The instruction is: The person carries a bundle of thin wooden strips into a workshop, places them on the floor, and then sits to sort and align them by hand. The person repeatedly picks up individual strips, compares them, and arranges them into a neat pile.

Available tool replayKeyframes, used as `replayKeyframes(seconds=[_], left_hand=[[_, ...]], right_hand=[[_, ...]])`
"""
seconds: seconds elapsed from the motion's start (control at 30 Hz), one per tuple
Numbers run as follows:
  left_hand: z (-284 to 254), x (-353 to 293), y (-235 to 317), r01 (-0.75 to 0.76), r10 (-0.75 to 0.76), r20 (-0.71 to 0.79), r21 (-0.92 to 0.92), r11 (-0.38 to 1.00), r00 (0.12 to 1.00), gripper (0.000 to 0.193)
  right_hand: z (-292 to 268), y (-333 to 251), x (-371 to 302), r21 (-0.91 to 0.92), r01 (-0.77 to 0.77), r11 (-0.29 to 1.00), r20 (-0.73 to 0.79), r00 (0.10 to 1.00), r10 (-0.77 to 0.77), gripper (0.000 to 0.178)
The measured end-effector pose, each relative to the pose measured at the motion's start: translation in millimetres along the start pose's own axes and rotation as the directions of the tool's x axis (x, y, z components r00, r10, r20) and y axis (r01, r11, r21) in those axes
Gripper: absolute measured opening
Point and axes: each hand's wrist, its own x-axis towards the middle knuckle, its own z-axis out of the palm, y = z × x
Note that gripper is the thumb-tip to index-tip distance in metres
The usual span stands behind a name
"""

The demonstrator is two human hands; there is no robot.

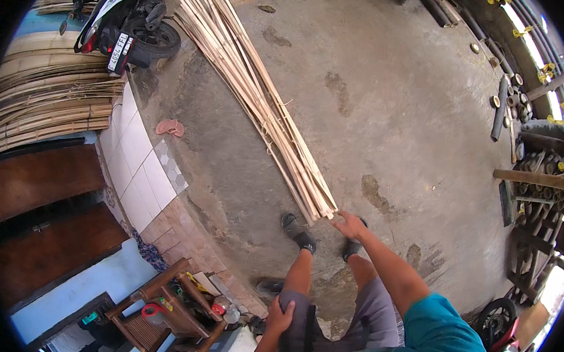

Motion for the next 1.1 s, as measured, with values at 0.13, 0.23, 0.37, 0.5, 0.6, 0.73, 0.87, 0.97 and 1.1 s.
replayKeyframes(seconds=[0.13, 0.23, 0.37, 0.5, 0.6, 0.73, 0.87, 0.97, 1.1], left_hand=[[-33.8, -54.4, 4.3, -0.032, 0.071, 0.279, -0.142, 0.989, 0.958, 0.071], [-64.2, -69.3, 23.5, -0.003, 0.059, 0.537, -0.104, 0.995, 0.841, 0.055], [-48.4, 18.0, 13.9, -0.209, 0.255, 0.195, -0.228, 0.951, 0.947, 0.049], [-63.4, 131.0, 110.0, -0.315, 0.317, 0.020, -0.084, 0.945, 0.948, 0.047], [-52.2, 228.5, 160.3, -0.627, 0.634, -0.081, 0.096, 0.773, 0.769, 0.045], [-44.8, 316.1, 233.4, -0.754, 0.774, -0.034, 0.200, 0.625, 0.633, 0.043], [-16.2, 394.4, 285.5, -0.830, 0.863, -0.015, 0.266, 0.489, 0.504, 0.041], [-9.0, 435.4, 308.9, -0.860, 0.895, -0.019, 0.268, 0.434, 0.446, 0.041], [-9.6, 483.4, 317.7, -0.830, 0.841, -0.168, 0.151, 0.537, 0.514, 0.040]], right_hand=[[3.3, 105.8, -7.9, 0.020, -0.163, 0.986, -0.080, 0.983, 0.165, 0.062], [3.6, 151.0, 1.3, 0.009, -0.202, 0.979, -0.131, 0.971, 0.202, 0.057], [-4.5, 152.0, 45.7, 0.066, -0.203, 0.977, -0.112, 0.971, 0.210, 0.052], [-7.2, 118.5, 125.0, -0.089, -0.039, 0.995, -0.203, 0.979, 0.020, 0.048], [1.8, 113.3, 191.7, -0.103, 0.085, 0.991, -0.233, 0.967, -0.107, 0.047], [19.6, 74.0, 253.1, -0.128, 0.203, 0.971, -0.219, 0.949, -0.227, 0.047], [36.7, 65.2, 301.4, -0.095, 0.280, 0.955, -0.238, 0.926, -0.294, 0.044], [46.1, 50.9, 315.6, -0.061, 0.330, 0.942, -0.201, 0.920, -0.336, 0.038], [52.4, 52.0, 323.7, 0.006, 0.346, 0.938, -0.085, 0.935, -0.344, 0.035]])
